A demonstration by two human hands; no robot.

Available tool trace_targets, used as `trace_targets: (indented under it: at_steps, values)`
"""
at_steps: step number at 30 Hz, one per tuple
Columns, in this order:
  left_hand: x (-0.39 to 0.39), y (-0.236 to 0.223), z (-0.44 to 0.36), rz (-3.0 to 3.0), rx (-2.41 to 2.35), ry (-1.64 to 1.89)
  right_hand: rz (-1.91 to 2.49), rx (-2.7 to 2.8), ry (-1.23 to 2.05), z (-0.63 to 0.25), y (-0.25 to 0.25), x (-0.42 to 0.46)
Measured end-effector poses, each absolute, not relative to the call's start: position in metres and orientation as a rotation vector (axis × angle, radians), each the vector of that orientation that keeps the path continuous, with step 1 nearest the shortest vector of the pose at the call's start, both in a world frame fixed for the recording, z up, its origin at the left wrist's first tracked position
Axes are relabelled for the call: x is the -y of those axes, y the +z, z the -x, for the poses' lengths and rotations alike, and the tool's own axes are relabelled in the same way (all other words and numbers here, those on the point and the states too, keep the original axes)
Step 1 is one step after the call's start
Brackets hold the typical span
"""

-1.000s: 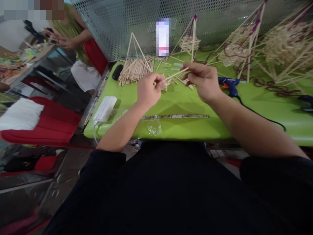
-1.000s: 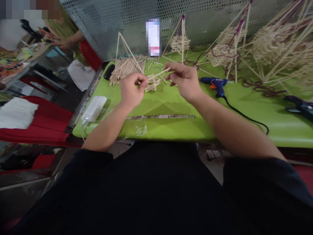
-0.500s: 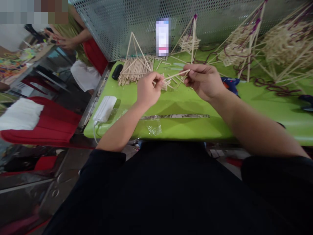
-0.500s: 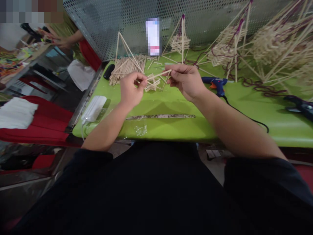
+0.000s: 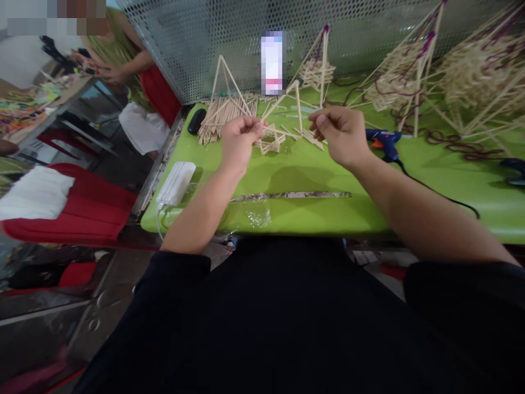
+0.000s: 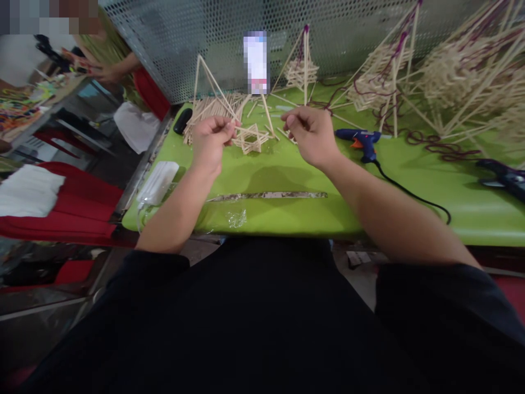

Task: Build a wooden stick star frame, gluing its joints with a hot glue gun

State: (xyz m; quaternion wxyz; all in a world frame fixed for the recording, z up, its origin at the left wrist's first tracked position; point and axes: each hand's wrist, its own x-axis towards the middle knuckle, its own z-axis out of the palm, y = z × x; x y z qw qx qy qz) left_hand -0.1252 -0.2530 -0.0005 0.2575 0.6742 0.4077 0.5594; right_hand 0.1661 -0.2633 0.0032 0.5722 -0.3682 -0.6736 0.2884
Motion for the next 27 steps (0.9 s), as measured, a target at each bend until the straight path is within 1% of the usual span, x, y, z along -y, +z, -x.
trace_targets:
  at_steps: [3, 6, 13, 16, 22, 27]
  values:
    - [0.262, 0.011, 0.121, -1.550, -1.102, 1.549, 0.863, 1.637, 0.691, -0.159, 0.003, 0.273]
    - [0.268, 0.018, 0.117, -1.401, -1.065, 1.572, 0.854, 1.620, 0.772, -0.150, 0.000, 0.281]
    - [0.261, 0.008, 0.117, -1.428, -0.998, 1.646, 0.869, 1.523, 1.075, -0.142, 0.004, 0.288]
    - [0.257, 0.003, 0.118, -1.475, -0.966, 1.697, 0.866, 1.501, 1.132, -0.142, 0.007, 0.289]
    - [0.258, 0.000, 0.118, -1.642, -0.925, 1.774, 0.855, 1.562, 0.945, -0.145, 0.014, 0.292]
    - [0.261, 0.001, 0.116, -1.614, -0.957, 1.768, 0.789, 1.473, 0.746, -0.157, 0.017, 0.283]
